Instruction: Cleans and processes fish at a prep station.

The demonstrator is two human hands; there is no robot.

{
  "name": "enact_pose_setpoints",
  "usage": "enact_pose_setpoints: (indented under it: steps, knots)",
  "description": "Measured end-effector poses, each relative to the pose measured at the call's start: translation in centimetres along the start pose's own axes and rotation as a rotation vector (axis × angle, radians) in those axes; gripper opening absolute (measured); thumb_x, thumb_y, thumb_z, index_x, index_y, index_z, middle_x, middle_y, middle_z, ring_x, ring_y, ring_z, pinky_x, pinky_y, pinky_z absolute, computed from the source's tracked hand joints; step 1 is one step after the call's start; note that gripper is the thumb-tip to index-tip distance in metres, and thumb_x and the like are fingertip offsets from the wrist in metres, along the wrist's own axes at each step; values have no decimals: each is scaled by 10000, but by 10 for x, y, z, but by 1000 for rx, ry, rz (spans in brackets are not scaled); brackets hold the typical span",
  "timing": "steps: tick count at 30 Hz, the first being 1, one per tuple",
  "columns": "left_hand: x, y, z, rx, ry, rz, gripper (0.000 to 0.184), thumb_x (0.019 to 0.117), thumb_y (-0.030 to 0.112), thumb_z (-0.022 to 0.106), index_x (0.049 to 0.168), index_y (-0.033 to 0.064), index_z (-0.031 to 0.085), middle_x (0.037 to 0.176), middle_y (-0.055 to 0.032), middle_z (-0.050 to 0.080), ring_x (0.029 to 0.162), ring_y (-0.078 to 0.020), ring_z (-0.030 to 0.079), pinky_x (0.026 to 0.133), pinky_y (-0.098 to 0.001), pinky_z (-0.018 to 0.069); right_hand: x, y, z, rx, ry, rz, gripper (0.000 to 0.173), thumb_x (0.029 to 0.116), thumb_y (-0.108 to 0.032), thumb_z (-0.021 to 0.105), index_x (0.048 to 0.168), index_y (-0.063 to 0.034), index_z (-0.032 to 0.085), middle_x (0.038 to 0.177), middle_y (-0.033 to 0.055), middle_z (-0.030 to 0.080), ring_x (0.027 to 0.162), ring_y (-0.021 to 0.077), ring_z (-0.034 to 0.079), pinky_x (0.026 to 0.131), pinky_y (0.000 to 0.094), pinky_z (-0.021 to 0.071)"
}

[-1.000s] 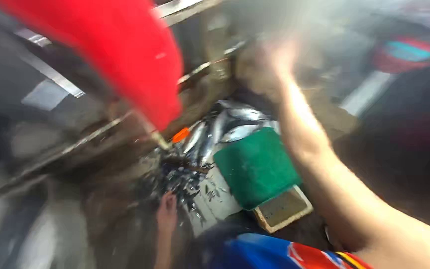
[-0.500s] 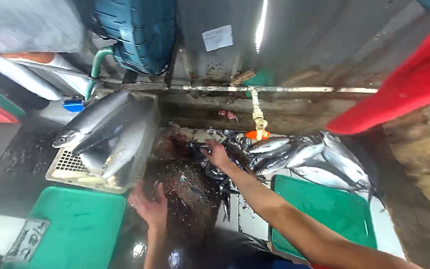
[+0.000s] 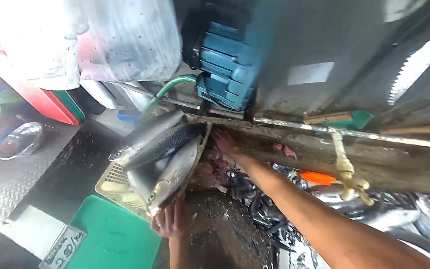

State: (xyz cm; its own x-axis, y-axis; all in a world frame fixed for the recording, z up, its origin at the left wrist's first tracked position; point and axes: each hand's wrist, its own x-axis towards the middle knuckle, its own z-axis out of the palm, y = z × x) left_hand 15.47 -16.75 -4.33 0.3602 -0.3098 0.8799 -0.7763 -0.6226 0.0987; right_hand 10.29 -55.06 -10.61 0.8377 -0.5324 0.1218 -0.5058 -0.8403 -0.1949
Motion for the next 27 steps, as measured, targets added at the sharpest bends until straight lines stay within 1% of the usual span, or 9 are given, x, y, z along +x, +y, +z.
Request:
enact_pose_setpoints:
  steps: [2, 7, 10, 12, 18, 20, 23, 25, 27]
  knots:
    - [4, -23, 7, -39, 11, 12, 131, 874, 377, 793, 907, 250, 790, 863, 4, 698, 912, -209, 619, 1021, -483, 382, 0, 1, 3, -7, -57, 17, 606, 1005, -122, 571, 1587, -117, 403, 1676, 89, 335, 1557, 284, 284, 1232, 543, 298]
    - [9, -68, 18, -72, -11, 45, 214, 849, 428, 817, 884, 227, 754, 820, -10, 647, 869, -220, 601, 996, -490, 388, -9, 12, 30, -116, 95, -87, 654, 912, -72, 697, 1527, -55, 477, 1612, 170, 419, 1481, 369, 405, 1199, 552, 352]
    - [7, -71, 14, -83, -27, 51, 221, 839, 433, 826, 882, 227, 755, 791, 0, 627, 837, -209, 591, 974, -469, 393, -15, 23, 46, -132, 142, -116, 641, 952, -91, 664, 1552, -64, 439, 1638, 144, 386, 1508, 341, 369, 1212, 522, 346]
    - [10, -69, 15, -95, -26, 51, 226, 842, 429, 823, 876, 217, 750, 780, -5, 613, 823, -210, 579, 959, -462, 390, -20, 16, 22, -174, 84, -91, 650, 1007, -96, 592, 1603, -51, 337, 1664, 141, 343, 1532, 317, 337, 1211, 489, 350]
    - [10, -65, 12, -73, -50, 22, 238, 843, 452, 806, 883, 225, 748, 790, -2, 623, 836, -203, 588, 986, -462, 376, -70, 29, -2, -208, 10, 8, 747, 946, 71, 594, 1619, -88, 313, 1677, 125, 319, 1550, 296, 301, 1201, 481, 367]
    - [8, -67, 8, -116, -61, -10, 385, 844, 504, 780, 1042, 175, 756, 905, -44, 687, 915, -237, 618, 1014, -470, 379, -82, 31, -11, -177, 19, 38, 701, 946, 50, 614, 1591, -86, 377, 1646, 125, 379, 1518, 316, 359, 1154, 523, 405]
    - [5, -84, -9, -306, -40, -213, 744, 881, 557, 694, 1370, 31, 502, 1306, -221, 583, 1259, -325, 525, 1106, -487, 366, -76, 29, -20, -127, 104, 143, 727, 897, -179, 769, 1534, -56, 442, 1525, 188, 499, 1358, 388, 517, 1070, 580, 454]
    - [13, -97, -22, -466, -28, -514, 813, 960, 436, 625, 1474, -104, 299, 1484, -323, 421, 1392, -337, 436, 1122, -443, 412, -68, 25, -25, -116, 74, 253, 856, 835, -251, 836, 1546, -40, 409, 1516, 238, 480, 1350, 430, 504, 1089, 615, 418]
    - [25, -109, -24, -660, -107, -873, 754, 1027, 338, 518, 1551, -95, 193, 1568, -301, 343, 1416, -292, 417, 1116, -395, 422, -65, 24, -26, -108, 32, 307, 864, 815, -214, 839, 1537, -13, 408, 1511, 265, 471, 1365, 448, 487, 1083, 635, 406]
